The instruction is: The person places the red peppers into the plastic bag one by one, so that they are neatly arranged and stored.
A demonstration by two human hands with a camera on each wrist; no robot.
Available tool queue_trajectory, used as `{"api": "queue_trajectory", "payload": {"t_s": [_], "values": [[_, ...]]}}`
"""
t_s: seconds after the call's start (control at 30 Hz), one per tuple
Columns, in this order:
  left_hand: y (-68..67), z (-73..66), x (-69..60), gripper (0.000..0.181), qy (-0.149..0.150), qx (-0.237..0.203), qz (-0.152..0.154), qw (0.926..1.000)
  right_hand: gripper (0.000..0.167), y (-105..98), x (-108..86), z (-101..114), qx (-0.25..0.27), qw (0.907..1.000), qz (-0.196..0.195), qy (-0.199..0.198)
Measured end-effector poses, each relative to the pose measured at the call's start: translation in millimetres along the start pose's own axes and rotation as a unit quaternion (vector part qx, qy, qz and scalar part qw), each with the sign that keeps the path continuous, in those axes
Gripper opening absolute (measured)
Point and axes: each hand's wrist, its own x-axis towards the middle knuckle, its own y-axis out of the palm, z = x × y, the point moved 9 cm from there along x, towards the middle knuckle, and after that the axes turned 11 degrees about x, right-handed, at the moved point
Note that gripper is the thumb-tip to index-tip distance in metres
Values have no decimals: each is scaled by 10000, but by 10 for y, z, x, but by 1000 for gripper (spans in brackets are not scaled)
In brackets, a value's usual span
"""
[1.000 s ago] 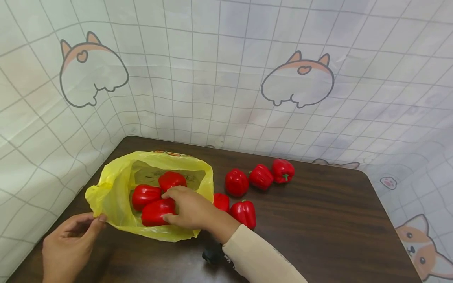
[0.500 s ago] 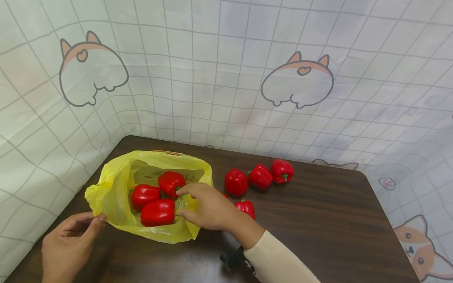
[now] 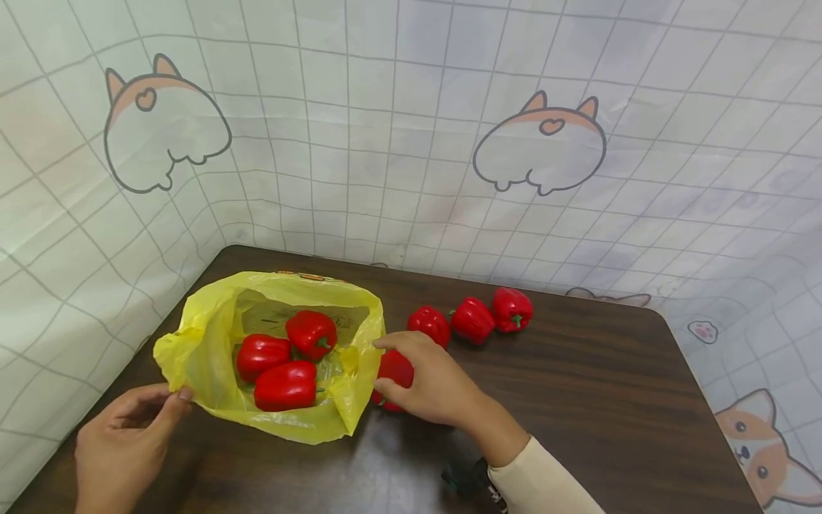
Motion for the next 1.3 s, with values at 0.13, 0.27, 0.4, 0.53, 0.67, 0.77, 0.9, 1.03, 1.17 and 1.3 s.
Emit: {"api": "queue_trajectory", "payload": {"t_s": [0.13, 0.27, 0.4, 0.53, 0.67, 0.77, 0.9, 1.03, 1.17, 1.3], "values": [[-8, -15, 5, 22, -2, 70, 6, 10000, 55, -76, -119, -158, 123, 9992, -89, 369], [-12, -37, 13, 22, 46, 57, 2, 10000, 58, -146, -225, -293, 27, 9980, -259, 585], [-10, -51, 16, 23, 76, 59, -8, 10000, 60, -210, -332, -393, -134, 9968, -440, 648], [-8, -56, 13, 22, 110, 96, -23, 9999, 62, -260, -445, -489, -182, 9955, -573, 731], [-7, -56, 5, 21, 182, 18, -38, 9998, 66, -296, -569, -624, -240, 9925, -674, 987], [-13, -51, 0, 21, 172, -9, -54, 9998, 70, -307, -657, -737, -180, 9905, -738, 1144], [-24, -51, -3, 22, 116, 38, -62, 9999, 74, -302, -752, -850, -38, 9906, -758, 1137], [-30, -60, -5, 22, 137, 46, -79, 9999, 78, -277, -818, -910, -74, 9918, -727, 1050], [-27, -62, -8, 21, 170, 31, -80, 9998, 83, -217, -851, -961, -89, 9912, -640, 1152], [-24, -64, -9, 20, 211, -3, -83, 9997, 87, -156, -854, -989, -1, 9900, -561, 1296]]}}
